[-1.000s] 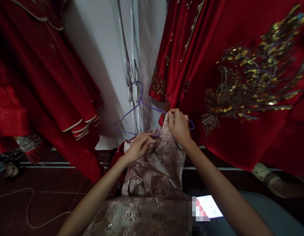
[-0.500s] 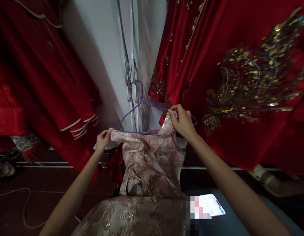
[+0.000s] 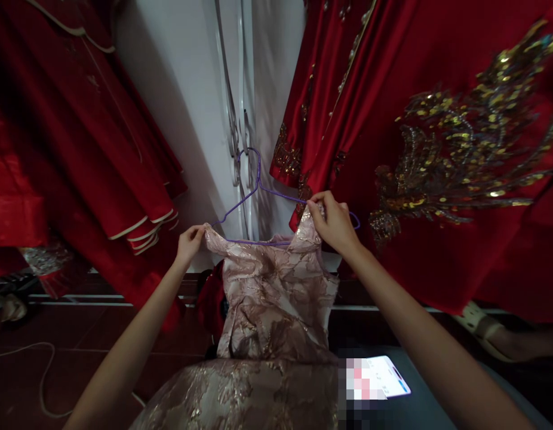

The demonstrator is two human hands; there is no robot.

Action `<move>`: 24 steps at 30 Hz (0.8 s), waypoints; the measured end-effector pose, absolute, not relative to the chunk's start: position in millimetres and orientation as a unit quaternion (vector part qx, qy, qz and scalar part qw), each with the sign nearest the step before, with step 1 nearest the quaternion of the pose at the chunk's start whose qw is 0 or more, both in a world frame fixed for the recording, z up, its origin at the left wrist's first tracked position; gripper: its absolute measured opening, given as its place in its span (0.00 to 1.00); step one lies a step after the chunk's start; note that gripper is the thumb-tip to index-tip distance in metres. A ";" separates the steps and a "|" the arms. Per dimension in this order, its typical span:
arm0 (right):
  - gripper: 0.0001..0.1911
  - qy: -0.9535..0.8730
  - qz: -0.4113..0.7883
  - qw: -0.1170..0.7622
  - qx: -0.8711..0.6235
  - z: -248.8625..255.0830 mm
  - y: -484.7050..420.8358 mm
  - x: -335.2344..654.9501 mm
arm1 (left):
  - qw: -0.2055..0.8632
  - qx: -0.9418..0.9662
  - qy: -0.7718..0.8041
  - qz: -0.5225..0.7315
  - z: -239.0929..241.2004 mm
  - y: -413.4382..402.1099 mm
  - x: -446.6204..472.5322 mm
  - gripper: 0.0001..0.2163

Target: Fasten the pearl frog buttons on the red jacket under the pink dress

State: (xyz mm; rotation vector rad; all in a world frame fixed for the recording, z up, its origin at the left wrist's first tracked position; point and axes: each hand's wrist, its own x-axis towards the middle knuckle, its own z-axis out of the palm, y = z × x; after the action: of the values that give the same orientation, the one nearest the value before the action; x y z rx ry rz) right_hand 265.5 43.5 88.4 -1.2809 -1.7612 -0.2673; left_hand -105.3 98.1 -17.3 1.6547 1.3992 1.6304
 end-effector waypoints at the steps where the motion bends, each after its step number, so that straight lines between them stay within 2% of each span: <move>1: 0.13 -0.714 -0.110 0.456 -0.520 88.6 43.5 265.8 | 0.206 0.598 0.516 0.578 -18.2 99.4 -106.7 0.15; 7: 0.12 -0.713 -0.115 0.454 -0.522 89.7 42.8 265.0 | 0.201 0.586 0.594 0.513 -42.7 96.0 -118.7 0.12; 13: 0.12 -0.716 -0.118 0.455 -0.516 90.3 43.1 265.5 | 0.221 0.562 0.577 0.550 -43.8 90.2 -117.9 0.13; 17: 0.12 -0.715 -0.114 0.457 -0.516 89.2 44.0 265.7 | 0.239 0.571 0.531 0.578 -28.3 92.0 -108.3 0.15; 24: 0.13 -0.721 -0.042 0.456 -0.519 82.2 45.0 261.6 | 0.228 0.654 0.427 0.582 27.2 90.8 -75.6 0.16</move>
State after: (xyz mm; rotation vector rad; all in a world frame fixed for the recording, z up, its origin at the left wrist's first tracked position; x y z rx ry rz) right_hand 261.6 45.0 82.2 -1.2803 -1.7785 -0.1044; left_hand -75.6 90.8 27.2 1.8009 1.1754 1.6015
